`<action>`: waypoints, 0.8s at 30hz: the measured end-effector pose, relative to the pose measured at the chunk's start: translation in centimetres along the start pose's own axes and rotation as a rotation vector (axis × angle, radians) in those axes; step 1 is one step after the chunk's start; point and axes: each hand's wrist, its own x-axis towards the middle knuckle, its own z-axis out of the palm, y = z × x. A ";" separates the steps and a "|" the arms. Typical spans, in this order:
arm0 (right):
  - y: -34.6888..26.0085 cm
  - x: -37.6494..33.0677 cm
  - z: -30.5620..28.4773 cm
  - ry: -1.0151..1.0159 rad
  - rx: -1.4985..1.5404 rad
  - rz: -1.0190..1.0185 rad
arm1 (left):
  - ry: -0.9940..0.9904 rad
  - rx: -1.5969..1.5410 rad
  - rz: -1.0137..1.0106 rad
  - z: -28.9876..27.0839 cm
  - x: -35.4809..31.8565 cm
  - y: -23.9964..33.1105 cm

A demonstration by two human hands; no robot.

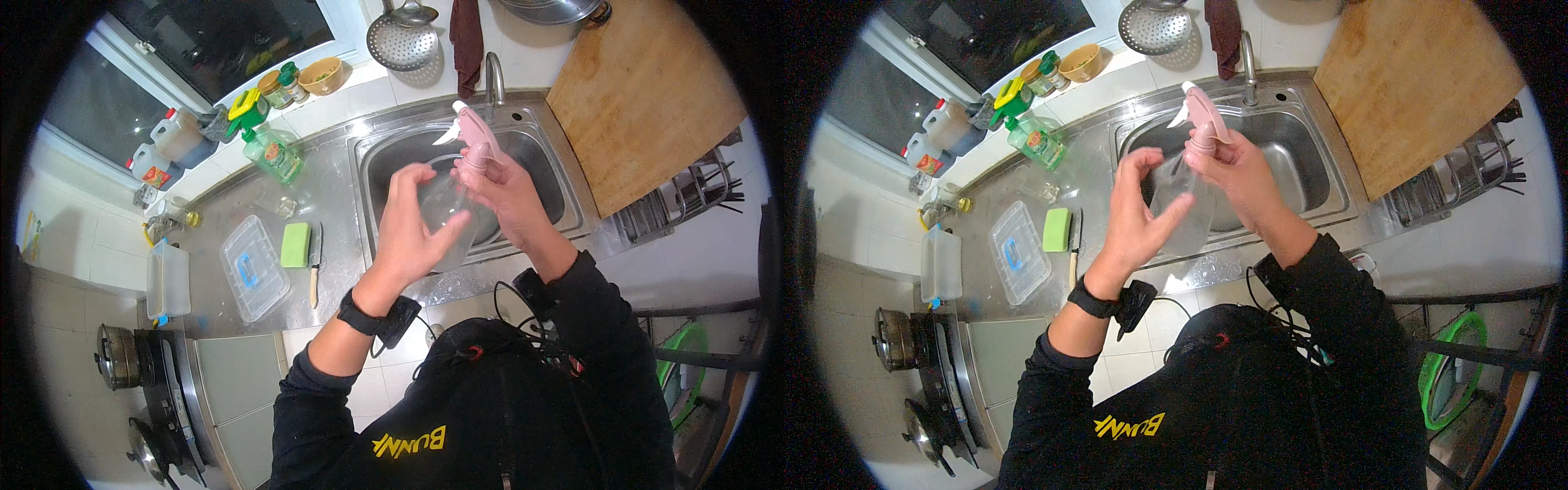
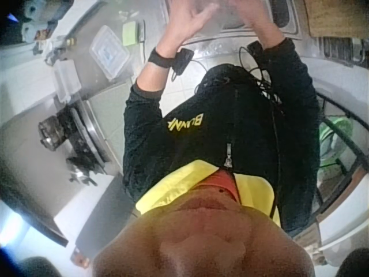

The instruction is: The person cleans a spray bottle and a plastic container in the kitchen sink. They use a brush to scrub the inside of the spray bottle, rinse it, and then scrub the plastic container with a sponge.

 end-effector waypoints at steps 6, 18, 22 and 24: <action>0.5 0.5 0.9 -0.024 -0.126 -0.093 | -0.097 0.013 -0.094 1.8 -2.2 -1.8; -1.6 0.7 -1.9 0.204 -0.372 -0.083 | -0.398 -1.488 -0.486 -0.7 -2.8 -4.8; -3.3 0.4 -1.4 0.031 -0.211 0.023 | -0.483 -1.498 -0.491 -0.7 -2.7 -4.7; -3.9 0.3 -0.9 -0.079 -0.029 0.109 | -0.560 -1.555 -0.454 -0.6 -2.6 -4.6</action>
